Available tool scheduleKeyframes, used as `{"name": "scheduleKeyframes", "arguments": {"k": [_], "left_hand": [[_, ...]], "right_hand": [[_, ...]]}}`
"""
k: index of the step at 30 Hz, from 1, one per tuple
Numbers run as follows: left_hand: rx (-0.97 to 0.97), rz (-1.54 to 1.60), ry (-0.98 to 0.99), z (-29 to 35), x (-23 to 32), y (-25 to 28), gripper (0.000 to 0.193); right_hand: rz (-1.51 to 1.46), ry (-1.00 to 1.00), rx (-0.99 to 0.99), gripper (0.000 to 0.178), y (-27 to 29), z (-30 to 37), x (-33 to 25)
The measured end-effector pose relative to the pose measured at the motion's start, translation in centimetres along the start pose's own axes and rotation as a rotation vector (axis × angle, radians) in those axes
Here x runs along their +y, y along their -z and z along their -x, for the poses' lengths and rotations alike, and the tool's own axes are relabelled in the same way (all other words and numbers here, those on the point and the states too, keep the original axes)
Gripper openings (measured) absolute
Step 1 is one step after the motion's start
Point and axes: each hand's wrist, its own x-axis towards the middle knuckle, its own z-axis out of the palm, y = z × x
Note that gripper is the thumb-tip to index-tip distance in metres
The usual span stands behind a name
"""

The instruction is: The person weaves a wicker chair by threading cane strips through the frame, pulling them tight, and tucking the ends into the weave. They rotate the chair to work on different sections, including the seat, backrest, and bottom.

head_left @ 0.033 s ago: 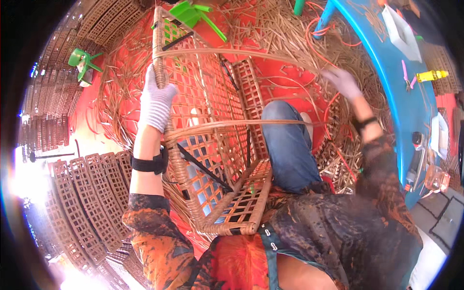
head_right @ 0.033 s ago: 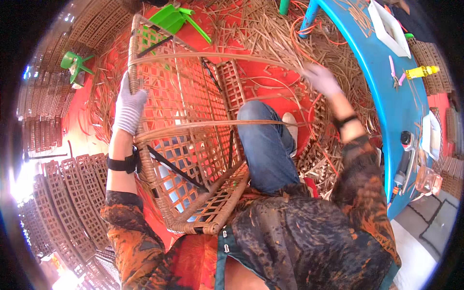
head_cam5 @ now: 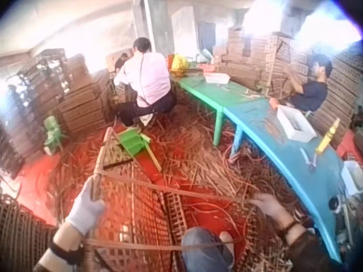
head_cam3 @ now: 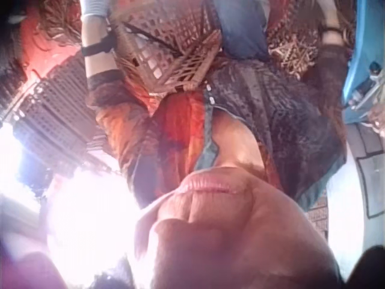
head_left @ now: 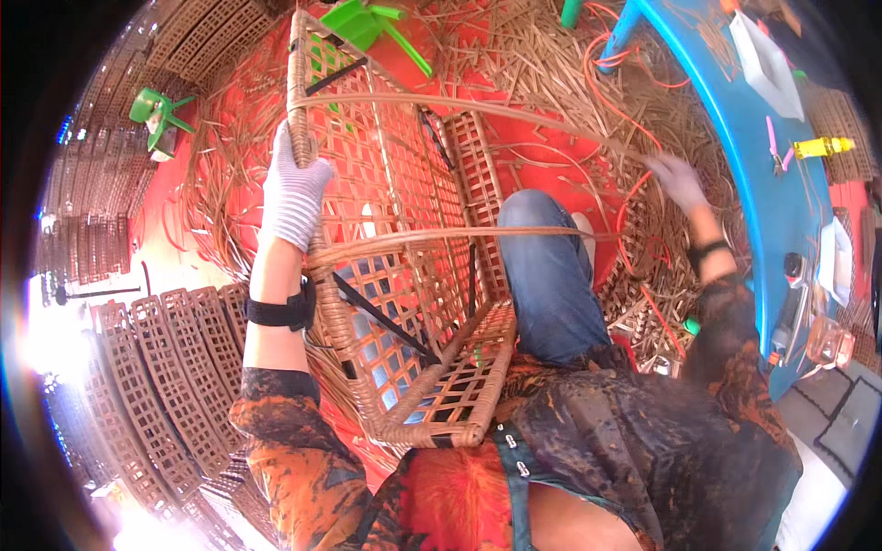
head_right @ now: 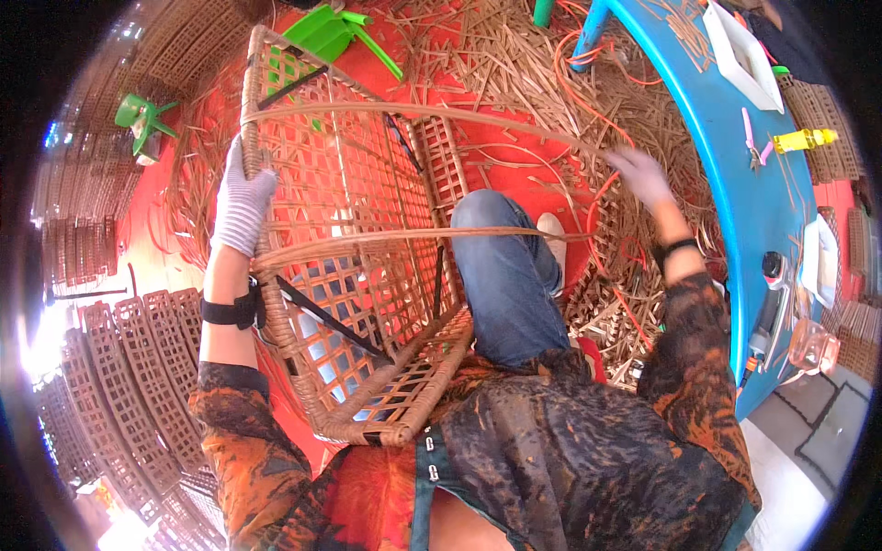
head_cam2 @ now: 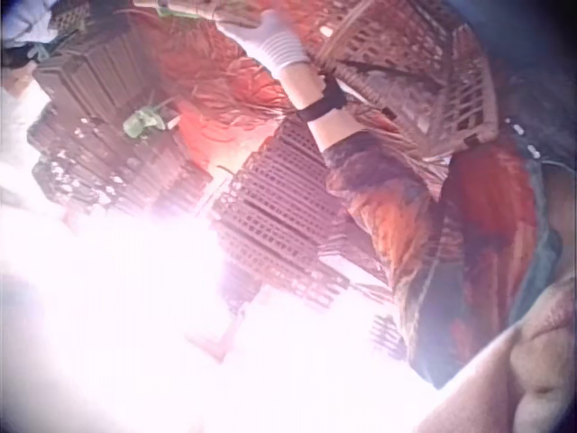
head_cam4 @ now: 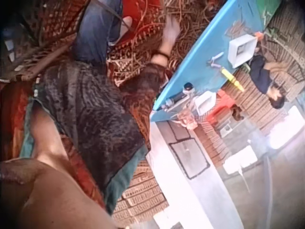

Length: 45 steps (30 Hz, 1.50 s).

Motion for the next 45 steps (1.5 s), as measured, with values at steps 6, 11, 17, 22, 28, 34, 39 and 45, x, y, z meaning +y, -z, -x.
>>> {"name": "scheduleKeyframes", "arguments": {"k": [6, 11, 17, 22, 28, 34, 39, 45], "left_hand": [[0.006, 0.026, -0.019, -1.0, -1.5, -0.6, 0.076], [-0.01, -0.028, -0.002, -0.8, -1.4, -1.0, 0.074], [0.022, -0.051, -0.082, -0.9, -1.6, -0.8, 0.072], [-0.012, 0.072, -0.065, 0.3, 0.3, -0.9, 0.07], [-0.038, 0.067, -0.043, 0.5, 1.9, -0.8, 0.069], [-0.049, 0.235, -0.092, -0.7, 0.3, -1.2, 0.067], [-0.079, 0.197, -0.051, -0.3, 0.4, -0.6, 0.067], [-0.09, 0.12, -0.096, -0.9, -1.3, 0.0, 0.065]], "right_hand": [[0.028, -0.508, -0.103, 0.052, 2.0, 15.5, 17.9], [0.555, -0.125, -0.242, 0.049, -1.4, 5.1, 4.7], [-0.02, 0.641, 0.26, 0.056, -6.8, -7.5, -22.6], [-0.084, 0.659, 0.329, 0.071, -10.5, -11.1, -35.8], [0.046, 0.627, 0.23, 0.049, -12.9, -16.4, -39.2], [-0.563, 0.349, -0.699, 0.039, -12.5, -11.2, -34.2], [-0.956, 0.259, -1.201, 0.047, -9.7, -0.1, -30.8], [-0.913, 0.02, -1.489, 0.036, -4.8, 2.7, -25.7]]}}
